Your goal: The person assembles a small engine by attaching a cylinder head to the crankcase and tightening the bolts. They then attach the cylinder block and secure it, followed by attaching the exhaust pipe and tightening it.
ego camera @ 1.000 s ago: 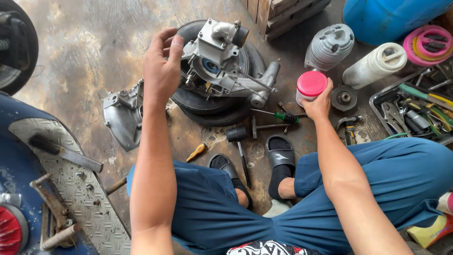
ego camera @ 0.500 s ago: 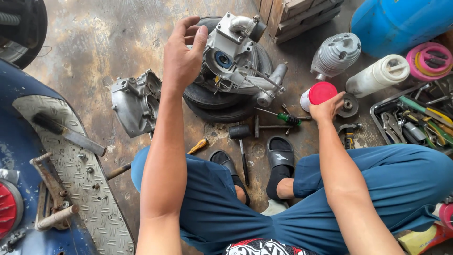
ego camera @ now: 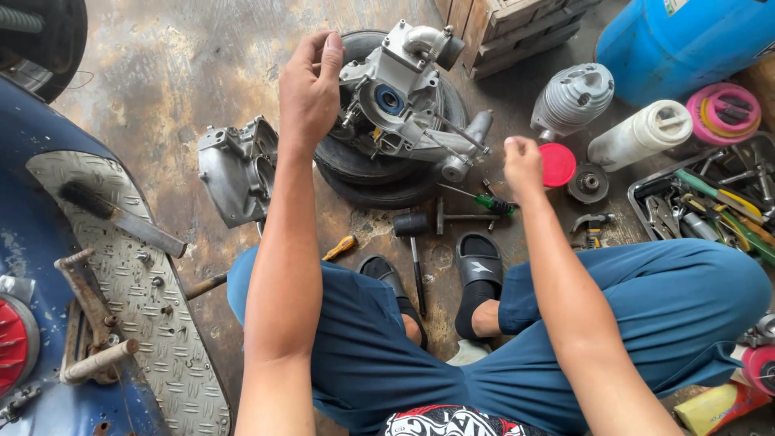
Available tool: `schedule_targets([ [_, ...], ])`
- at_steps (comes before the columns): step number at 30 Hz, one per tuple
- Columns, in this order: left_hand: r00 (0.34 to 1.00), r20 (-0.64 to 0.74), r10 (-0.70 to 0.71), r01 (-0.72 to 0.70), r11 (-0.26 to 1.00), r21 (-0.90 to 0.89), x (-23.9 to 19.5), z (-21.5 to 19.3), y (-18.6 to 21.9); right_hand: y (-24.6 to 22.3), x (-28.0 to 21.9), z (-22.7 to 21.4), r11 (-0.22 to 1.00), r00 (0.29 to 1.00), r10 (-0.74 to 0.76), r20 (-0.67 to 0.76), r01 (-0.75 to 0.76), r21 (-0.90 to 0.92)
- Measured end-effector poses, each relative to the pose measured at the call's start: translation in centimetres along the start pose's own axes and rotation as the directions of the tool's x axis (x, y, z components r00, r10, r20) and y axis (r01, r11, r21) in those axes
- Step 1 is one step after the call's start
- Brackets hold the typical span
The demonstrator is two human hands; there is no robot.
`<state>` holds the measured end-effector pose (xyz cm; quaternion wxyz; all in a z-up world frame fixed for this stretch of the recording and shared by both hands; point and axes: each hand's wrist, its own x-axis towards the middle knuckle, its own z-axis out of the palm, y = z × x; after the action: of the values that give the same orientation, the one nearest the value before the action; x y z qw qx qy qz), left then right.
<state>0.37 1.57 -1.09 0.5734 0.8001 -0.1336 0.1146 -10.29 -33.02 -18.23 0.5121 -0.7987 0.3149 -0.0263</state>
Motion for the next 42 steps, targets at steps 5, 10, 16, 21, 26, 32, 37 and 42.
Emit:
schedule_targets([
  [5,0.994,0.082,-0.078,0.071,0.994,0.086,1.5,1.2,-1.5,5.9,2.4,5.1,0.896,0.947,0.252,0.199,-0.306,0.321],
  [10,0.973,0.058,-0.222,0.215,0.971,0.107,2.6,1.3,-4.6,5.5,2.6,8.6,0.779,0.910,0.253,0.328,-0.393,0.489],
  [16,0.946,0.181,-0.268,0.211,0.936,0.282,3.1,3.1,-6.7,3.7,3.1,9.2,0.651,0.894,0.295,0.338,-0.447,0.614],
  [21,0.975,0.164,-0.148,0.080,0.928,0.364,3.4,4.9,-7.6,3.9,3.8,9.8,0.412,0.913,0.150,0.381,-0.407,0.815],
  [26,0.929,0.159,-0.335,0.271,0.906,0.325,5.3,5.6,-7.7,4.7,4.3,10.8,0.438,0.934,0.215,0.284,-0.352,0.827],
  [32,0.855,0.256,-0.451,0.389,0.884,0.260,5.8,6.0,-8.4,0.6,3.1,7.6,0.689,0.937,0.343,0.063,-0.297,0.661],
  [37,0.840,0.340,-0.423,0.386,0.906,0.173,5.2,6.2,-7.8,-2.1,3.1,4.5,0.782,0.962,0.271,-0.042,-0.195,0.592],
  [42,0.908,0.342,-0.241,0.200,0.968,0.152,2.2,5.4,-9.4,-3.3,-0.1,3.4,0.875,0.929,0.283,-0.237,-0.149,0.461],
])
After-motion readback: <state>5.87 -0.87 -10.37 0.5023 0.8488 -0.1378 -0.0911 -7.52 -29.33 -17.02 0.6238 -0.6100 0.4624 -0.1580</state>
